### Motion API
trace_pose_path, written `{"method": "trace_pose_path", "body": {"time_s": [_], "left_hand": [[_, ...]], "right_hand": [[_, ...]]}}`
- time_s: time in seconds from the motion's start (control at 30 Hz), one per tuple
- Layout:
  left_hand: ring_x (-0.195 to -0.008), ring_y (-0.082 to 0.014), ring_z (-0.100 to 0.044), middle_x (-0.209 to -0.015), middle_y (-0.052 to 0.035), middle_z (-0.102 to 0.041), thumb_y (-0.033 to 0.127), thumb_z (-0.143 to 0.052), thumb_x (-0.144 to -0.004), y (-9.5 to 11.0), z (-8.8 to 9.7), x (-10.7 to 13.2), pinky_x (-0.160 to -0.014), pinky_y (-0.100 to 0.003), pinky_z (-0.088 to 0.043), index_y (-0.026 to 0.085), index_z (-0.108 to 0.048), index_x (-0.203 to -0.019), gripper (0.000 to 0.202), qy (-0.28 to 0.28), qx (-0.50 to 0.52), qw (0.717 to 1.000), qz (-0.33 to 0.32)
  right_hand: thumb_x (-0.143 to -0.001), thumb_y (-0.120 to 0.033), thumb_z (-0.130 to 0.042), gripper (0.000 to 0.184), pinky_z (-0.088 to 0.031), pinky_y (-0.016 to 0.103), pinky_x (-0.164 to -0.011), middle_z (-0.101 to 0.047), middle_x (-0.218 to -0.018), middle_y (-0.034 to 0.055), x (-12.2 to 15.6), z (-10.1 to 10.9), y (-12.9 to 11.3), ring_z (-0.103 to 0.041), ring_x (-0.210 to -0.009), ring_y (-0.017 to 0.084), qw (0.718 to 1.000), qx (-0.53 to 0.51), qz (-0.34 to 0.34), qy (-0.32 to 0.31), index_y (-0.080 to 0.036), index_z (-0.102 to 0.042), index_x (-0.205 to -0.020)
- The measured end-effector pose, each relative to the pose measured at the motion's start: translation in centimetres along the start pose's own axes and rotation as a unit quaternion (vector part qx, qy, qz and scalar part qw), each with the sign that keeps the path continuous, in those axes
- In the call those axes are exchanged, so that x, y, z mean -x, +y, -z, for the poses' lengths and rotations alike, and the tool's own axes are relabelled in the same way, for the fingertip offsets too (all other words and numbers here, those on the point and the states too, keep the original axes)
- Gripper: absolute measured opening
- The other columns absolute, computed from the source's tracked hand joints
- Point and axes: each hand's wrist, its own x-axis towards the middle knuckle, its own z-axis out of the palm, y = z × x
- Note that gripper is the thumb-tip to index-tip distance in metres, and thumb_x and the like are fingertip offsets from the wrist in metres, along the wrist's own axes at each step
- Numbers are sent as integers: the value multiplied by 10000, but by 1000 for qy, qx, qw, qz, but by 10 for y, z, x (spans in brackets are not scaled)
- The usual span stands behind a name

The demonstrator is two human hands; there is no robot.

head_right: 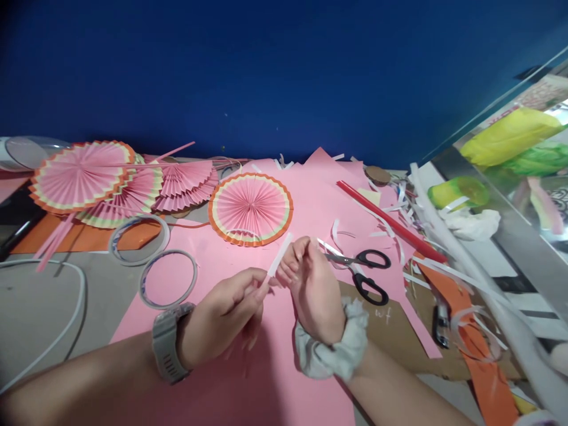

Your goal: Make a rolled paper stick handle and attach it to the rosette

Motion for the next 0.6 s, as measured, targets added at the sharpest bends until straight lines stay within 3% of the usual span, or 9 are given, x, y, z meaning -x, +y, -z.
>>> {"method": "trace_pose_path", "body": {"time_s": [0.07, 0.13, 0.23, 0.33, 0.43, 0.6], "left_hand": [[-249, -53, -303, -417, 92, -445, 376, -333, -943, 2, 1, 0, -259, -133, -234, 188, -476, -1160, 321, 33, 3, 999, 11], [-249, -49, -294, -420, 93, -433, 378, -350, -939, 5, 2, 0, -247, -122, -233, 199, -478, -1185, 330, 59, -3, 998, 14], [-273, -44, -299, -419, 92, -411, 362, -373, -935, 7, 3, -1, -262, -106, -253, 197, -510, -1165, 315, 76, -4, 997, -7], [-294, -53, -345, -435, 85, -410, 366, -367, -935, 7, 3, -2, -273, -117, -284, 177, -532, -1110, 306, 84, 10, 996, -17], [-320, -60, -396, -444, 81, -406, 342, -374, -934, 6, 2, -3, -308, -125, -324, 168, -550, -1001, 256, 84, 5, 996, -20], [-279, -45, -351, -450, 83, -426, 299, -345, -944, 5, 4, 0, -294, -130, -285, 180, -523, -907, 217, 90, -53, 994, -31]], "right_hand": [[-917, -335, -405, 232, -392, 255, -531, -357, -639, -44, 8, -1, 3, -376, -534, 112, 987, 118, 107, 38, -228, -393, -711], [-884, -252, -492, 15, -447, 286, -691, -493, -824, 2, 16, 0, 5, -498, -735, 139, 933, 299, 199, 29, -244, -495, -897], [-875, -199, -503, 273, -428, 347, -885, -534, -1071, 58, 20, 4, 4, -512, -1006, 193, 843, 479, 244, -26, -255, -506, -1142], [-881, -177, -495, 297, -369, 381, -998, -552, -1160, 60, 16, 9, 1, -479, -1128, 211, 784, 546, 288, -61, -252, -545, -1164], [-874, -160, -514, 304, -357, 383, -1029, -590, -1164, 53, 11, 13, 0, -487, -1149, 201, 761, 560, 317, -82, -229, -558, -1167], [-878, -150, -496, 274, -413, 389, -978, -626, -1137, 60, 11, 14, 1, -529, -1104, 199, 758, 564, 314, -96, -202, -577, -1135]]}}
